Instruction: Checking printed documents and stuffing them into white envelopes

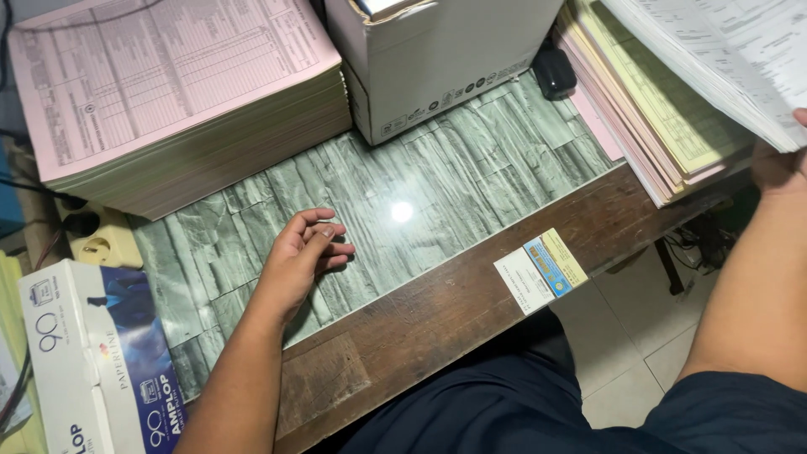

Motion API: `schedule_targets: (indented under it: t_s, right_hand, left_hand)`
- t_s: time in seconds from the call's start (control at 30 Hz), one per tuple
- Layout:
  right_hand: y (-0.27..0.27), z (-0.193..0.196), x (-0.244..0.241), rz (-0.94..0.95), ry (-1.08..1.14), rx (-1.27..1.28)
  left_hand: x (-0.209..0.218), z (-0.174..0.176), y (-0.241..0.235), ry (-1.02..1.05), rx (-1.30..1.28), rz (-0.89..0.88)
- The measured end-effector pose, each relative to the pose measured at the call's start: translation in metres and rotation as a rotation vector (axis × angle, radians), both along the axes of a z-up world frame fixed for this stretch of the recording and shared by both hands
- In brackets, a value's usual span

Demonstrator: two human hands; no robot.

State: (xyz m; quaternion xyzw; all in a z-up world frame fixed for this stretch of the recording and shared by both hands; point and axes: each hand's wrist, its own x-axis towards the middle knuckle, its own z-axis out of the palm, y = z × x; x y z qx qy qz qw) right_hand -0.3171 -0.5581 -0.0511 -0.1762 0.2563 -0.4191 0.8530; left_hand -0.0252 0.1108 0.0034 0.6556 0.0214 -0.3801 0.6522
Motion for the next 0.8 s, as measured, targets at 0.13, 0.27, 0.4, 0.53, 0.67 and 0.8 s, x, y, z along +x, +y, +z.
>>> schedule_targets:
  t_s: [0.13, 0.27, 0.4, 0.53, 0.67, 0.8]
  right_hand:
    - [0.070, 0.049, 0.035, -0.141, 0.252, -0.010]
    - [0.088, 0.053, 0.041, -0.221, 0.668, -0.229]
    - [0.084, 0.047, 0.045, -0.229, 0.668, -0.214]
    - [0.073, 0.035, 0.043, -0.256, 0.593, -0.256]
    - [0.073, 0.035, 0.044, -0.221, 0.689, -0.277]
    - [0.066, 0.033, 0.043, -0.216, 0.672, -0.233]
  left_hand:
    - [-0.017, -0.003, -0.012, -0.076, 0.028, 0.020]
    - [-0.027, 0.013, -0.021, -0.442, 0.477, -0.292]
    - [-0.030, 0.013, -0.025, -0.522, 0.599, -0.353]
    - [-0.027, 0.006, -0.022, -0.491, 0.453, -0.280]
    - [-0.025, 0.005, -0.022, -0.482, 0.475, -0.285]
    - [-0.023, 0.002, -0.020, -0.492, 0.438, -0.292]
